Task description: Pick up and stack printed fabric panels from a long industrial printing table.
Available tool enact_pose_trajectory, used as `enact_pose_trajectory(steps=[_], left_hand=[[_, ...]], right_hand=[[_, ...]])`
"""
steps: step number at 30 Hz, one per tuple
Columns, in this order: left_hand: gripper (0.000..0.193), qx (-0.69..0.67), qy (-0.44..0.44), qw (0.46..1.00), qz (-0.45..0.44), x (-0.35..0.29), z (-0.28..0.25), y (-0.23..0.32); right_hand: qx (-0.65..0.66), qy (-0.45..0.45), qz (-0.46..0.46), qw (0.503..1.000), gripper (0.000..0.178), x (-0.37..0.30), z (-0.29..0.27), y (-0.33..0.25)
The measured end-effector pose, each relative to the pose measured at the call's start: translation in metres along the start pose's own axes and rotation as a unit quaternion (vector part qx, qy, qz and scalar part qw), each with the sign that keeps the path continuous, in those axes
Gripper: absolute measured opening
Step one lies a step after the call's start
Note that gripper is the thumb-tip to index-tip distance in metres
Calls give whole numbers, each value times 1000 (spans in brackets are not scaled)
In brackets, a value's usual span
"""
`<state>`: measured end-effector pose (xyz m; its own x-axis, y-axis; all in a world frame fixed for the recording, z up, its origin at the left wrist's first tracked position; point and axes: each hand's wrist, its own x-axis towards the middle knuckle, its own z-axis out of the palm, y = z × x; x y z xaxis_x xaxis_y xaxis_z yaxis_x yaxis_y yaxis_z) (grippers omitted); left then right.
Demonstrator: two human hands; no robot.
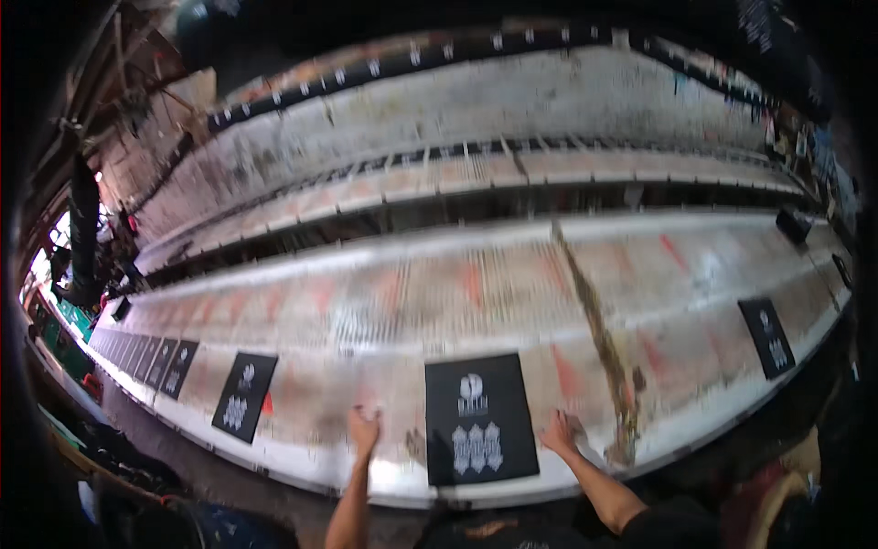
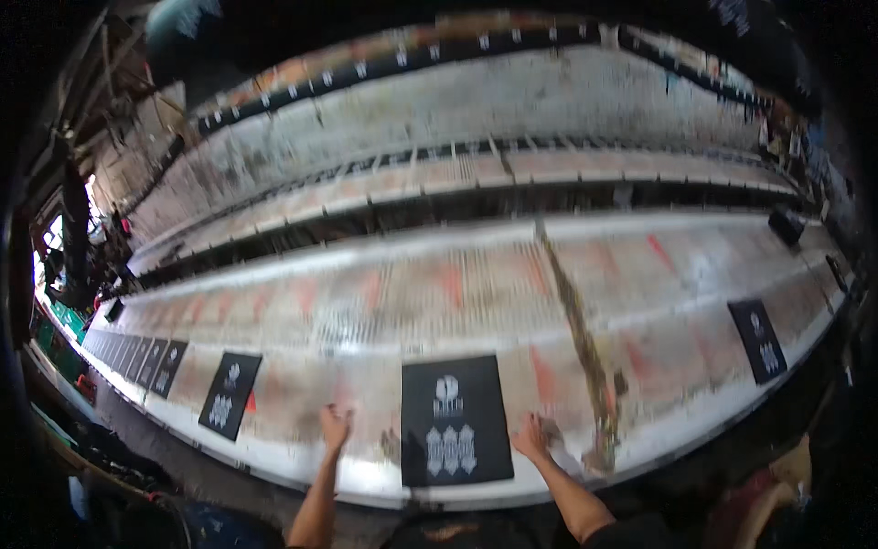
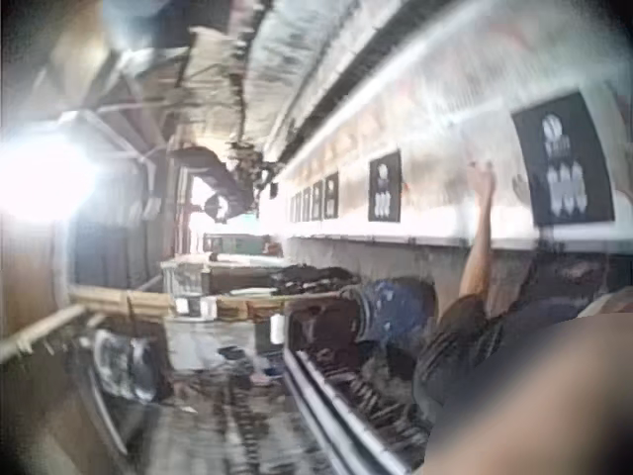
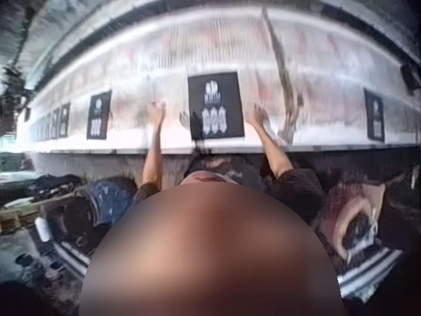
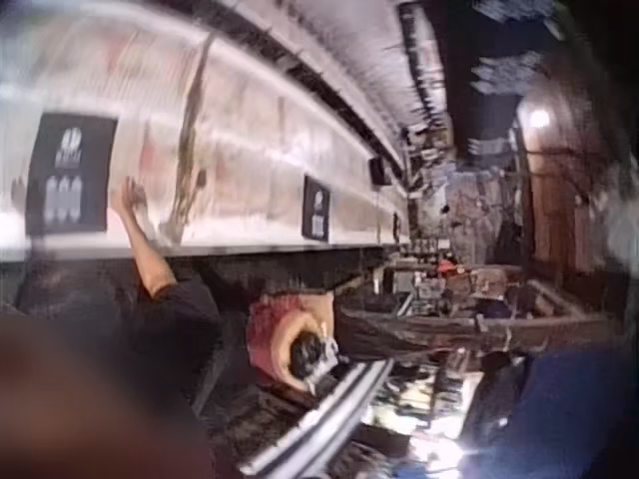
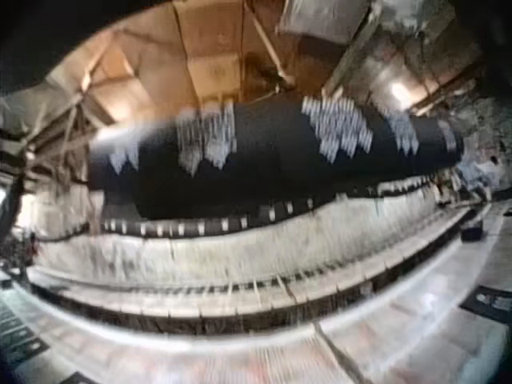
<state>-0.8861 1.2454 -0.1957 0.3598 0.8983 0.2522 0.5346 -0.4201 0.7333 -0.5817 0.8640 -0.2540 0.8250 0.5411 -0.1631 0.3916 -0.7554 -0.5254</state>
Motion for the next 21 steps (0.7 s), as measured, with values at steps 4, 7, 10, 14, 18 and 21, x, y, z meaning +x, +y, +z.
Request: enact_pose_trajectory(steps=[4, 7, 10, 14, 18, 21], left_hand=[[36, -77, 218, 955, 185, 166, -159, 194], [28, -254, 252, 867, 346, 213, -292, 383], [27, -284, 348, 804, 389, 231, -398, 506], [38, -232, 194, 872, 385, 205, -401, 645], [52, 15, 309, 867, 391, 236, -387, 701], [51, 46, 372, 808, 454, 212, -347, 735]], right_hand=[[12, 71, -184, 980, 74, 91, -97, 3], [9, 101, -295, 950, 74, 115, -212, -64], [-40, 192, -434, 879, 68, 88, -349, -173], [-55, 400, -549, 732, 52, 20, -507, -283], [-90, 600, -580, 544, 41, -28, -645, -365], [-201, 579, -542, 575, 75, -40, -728, -390]])
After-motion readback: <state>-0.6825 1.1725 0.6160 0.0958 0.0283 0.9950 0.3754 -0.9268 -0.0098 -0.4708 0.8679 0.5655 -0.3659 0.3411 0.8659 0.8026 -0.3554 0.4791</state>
